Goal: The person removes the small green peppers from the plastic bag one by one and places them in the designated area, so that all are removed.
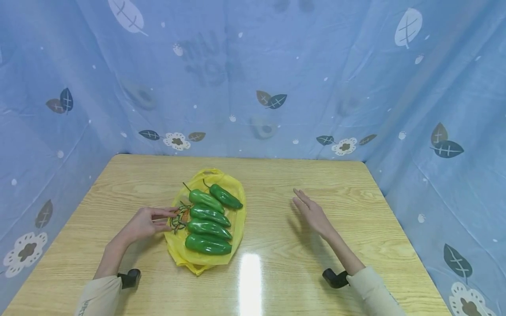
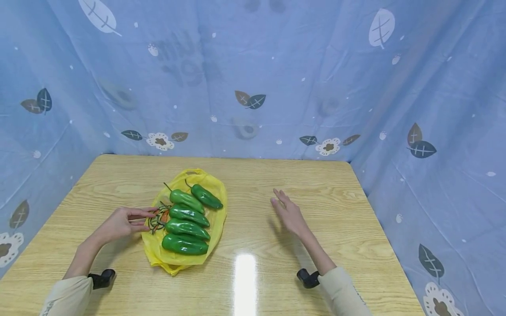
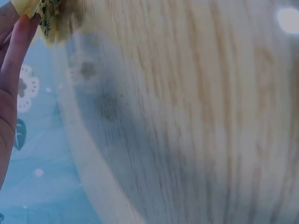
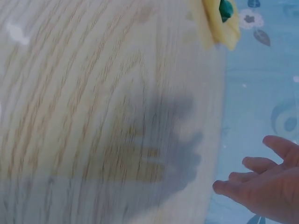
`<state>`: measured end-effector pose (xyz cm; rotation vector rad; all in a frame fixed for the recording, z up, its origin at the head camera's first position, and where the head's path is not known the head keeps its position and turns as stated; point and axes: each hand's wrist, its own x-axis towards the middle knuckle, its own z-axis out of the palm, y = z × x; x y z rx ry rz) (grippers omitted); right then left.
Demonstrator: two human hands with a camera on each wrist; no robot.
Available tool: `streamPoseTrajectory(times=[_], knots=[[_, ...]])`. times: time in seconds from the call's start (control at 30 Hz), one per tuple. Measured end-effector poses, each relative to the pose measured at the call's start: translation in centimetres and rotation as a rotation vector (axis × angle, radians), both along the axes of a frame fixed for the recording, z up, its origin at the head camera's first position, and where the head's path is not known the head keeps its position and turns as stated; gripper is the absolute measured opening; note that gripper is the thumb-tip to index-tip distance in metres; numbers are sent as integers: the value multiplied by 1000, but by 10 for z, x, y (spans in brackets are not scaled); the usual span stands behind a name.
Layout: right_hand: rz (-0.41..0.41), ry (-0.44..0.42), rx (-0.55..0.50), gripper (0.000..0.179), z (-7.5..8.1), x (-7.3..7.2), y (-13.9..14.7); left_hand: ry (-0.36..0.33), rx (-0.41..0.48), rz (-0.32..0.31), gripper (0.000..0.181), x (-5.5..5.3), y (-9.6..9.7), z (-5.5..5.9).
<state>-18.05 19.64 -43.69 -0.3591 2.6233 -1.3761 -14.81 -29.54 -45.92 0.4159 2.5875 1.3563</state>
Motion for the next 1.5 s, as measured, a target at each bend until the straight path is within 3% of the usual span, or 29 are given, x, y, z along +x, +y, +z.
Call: streamPoseTrajectory(times=[0.23, 0.5, 0.77, 0.93, 1.23, 1.5], knots=[[16, -82, -236, 56, 0, 0, -3, 34, -29, 2, 40, -1, 1, 0], [85, 8, -415, 57, -13, -1, -14, -2, -25, 27, 37, 0, 1, 0], [76, 1, -614, 55, -13, 0, -39, 9, -29, 11, 37, 0, 0, 0], [101, -18, -656, 53, -15, 3, -61, -2, -13, 13, 38, 1, 0, -2], [155, -8, -640, 46, -25, 17, -101, -5, 6, 2, 38, -2, 1, -1], [175, -10, -714, 40, -25, 30, -139, -10, 31, -16, 40, 1, 1, 3]])
